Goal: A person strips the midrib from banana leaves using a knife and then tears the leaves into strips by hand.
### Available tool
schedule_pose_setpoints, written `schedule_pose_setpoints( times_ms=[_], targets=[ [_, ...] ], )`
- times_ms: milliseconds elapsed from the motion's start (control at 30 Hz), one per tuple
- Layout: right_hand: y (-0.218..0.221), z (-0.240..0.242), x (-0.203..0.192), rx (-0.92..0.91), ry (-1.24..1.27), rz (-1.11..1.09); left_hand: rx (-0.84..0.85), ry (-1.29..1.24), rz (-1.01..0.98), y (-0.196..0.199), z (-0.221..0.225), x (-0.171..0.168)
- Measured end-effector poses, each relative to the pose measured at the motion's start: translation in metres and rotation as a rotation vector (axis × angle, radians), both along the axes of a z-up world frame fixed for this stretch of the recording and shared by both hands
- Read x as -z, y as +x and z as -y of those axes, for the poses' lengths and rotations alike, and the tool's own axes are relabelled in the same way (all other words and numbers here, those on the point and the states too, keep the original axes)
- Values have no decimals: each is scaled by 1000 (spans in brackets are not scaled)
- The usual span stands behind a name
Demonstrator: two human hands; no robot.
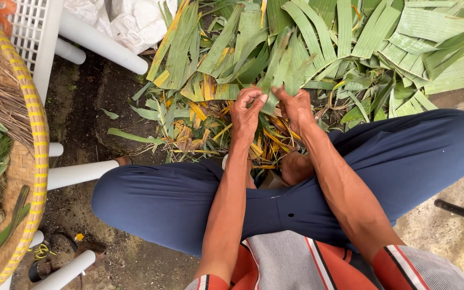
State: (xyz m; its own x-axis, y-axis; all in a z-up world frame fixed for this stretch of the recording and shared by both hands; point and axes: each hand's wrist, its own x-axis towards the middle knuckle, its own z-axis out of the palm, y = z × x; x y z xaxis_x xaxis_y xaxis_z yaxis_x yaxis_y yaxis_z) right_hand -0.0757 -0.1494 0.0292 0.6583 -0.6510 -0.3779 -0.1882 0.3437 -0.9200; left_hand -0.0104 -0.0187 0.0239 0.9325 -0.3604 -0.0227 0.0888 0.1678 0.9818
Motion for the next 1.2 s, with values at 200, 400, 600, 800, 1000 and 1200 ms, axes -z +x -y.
schedule_pose_setpoints(
  times_ms=[200,400,600,800,1000,1200],
  targets=[
    [-6,24,19,229,215,-70,-42,-2,-206,6,-7,-3],
    [0,14,-5,216,207,52,317,232,-717,-1,-20,-1],
    [-5,0,-51,174,221,140,374,-243,-1164,0,6,51],
    [-11,9,-45,121,236,160,92,-468,-1129,0,14,67],
    [-12,26,-55,378,196,135,-229,-449,-968,-6,14,39],
    [-17,57,-52,526,136,144,-159,-501,-969,6,0,43]
  ],
)
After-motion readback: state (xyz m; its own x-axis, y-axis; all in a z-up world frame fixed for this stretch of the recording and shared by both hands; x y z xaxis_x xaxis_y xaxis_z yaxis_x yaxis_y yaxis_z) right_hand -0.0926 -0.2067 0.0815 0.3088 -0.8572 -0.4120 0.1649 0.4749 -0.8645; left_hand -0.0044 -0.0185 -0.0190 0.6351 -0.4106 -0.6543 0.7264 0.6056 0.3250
